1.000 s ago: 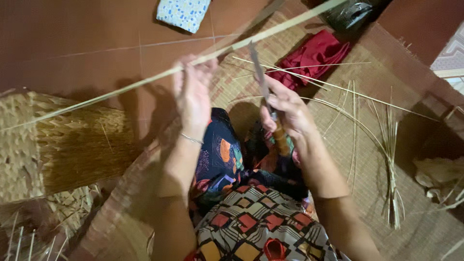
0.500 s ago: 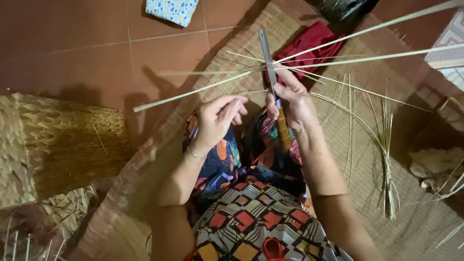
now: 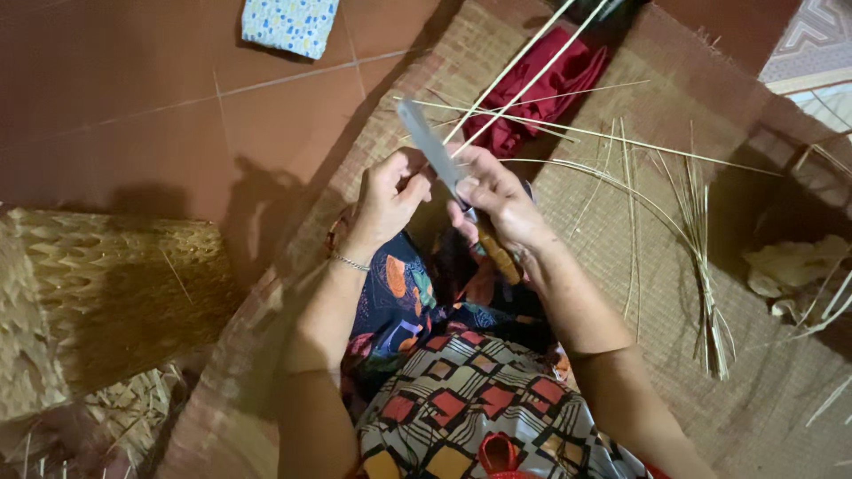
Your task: The person sits on a mat and uses a large knife to shave thin strips from long bamboo sticks. They hold the sticks with one hand and scrape the blade along the length of the sticks to remove the outer layer, occasionally adjusting their grip.
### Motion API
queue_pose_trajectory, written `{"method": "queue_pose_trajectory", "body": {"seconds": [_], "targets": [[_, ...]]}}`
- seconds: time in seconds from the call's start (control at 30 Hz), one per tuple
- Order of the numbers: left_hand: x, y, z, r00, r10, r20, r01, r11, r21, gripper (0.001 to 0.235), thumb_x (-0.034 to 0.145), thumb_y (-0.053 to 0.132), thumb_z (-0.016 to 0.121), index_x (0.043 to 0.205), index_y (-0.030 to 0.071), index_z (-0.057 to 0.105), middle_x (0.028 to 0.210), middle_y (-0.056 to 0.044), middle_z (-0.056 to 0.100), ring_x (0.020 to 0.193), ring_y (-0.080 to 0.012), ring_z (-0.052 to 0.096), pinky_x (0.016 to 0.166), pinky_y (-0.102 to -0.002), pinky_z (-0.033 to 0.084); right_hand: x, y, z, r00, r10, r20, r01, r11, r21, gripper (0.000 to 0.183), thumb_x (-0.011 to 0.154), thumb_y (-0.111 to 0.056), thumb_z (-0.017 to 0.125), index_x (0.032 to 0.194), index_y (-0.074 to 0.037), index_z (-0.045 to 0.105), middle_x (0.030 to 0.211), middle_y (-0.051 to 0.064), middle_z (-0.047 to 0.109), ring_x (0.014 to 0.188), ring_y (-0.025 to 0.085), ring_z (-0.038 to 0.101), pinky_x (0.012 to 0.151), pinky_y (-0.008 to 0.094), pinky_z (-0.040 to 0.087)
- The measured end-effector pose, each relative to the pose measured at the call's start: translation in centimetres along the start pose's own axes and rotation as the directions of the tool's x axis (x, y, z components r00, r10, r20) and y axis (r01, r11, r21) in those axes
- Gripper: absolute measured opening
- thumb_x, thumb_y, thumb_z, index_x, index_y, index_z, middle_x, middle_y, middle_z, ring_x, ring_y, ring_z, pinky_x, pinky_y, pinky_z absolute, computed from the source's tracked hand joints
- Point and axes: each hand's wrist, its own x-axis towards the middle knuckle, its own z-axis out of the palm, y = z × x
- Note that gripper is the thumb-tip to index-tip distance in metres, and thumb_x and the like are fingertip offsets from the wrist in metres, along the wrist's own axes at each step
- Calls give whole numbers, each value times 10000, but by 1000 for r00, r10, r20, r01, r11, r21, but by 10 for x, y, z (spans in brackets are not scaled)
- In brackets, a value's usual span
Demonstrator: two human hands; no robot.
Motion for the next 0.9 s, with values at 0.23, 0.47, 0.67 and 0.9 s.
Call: {"method": "queue_pose_trajectory", "body": {"seconds": [0.23,0.47,0.67,0.9], "targets": [[-8,-24,-21,993,-99,57,105,989,-106,87,1015,65,672,1068,0,696,787,18,647,660,-44,554,581,-207,441,3,-1,-36,985,-174,11,172,982,79,284,1047,-114,567,1305,-1,537,751,94,614,549,152,553,494,265,447],[-26,-20,-72,983,-169,67,173,983,-61,97,979,70,695,1057,12,694,798,20,659,683,-44,587,613,-208,472,-9,-38,-75,946,-297,-132,301,954,8,275,1041,-86,586,1298,-15,523,732,104,593,536,165,560,440,288,452],[-46,-21,-112,952,-307,-14,307,951,24,157,986,94,697,1123,31,740,790,15,650,650,-38,514,555,-193,352,-23,-55,-112,908,-367,-203,404,896,185,347,1016,-108,648,1341,-54,539,756,98,580,546,185,529,474,293,407],[-59,-38,-144,965,-260,-38,261,965,22,157,962,74,695,1109,35,732,775,6,668,661,-38,560,553,-187,350,-36,-67,-163,875,-399,-275,455,872,181,438,1016,-142,699,1419,-117,531,773,84,586,552,177,508,466,293,383]]}}
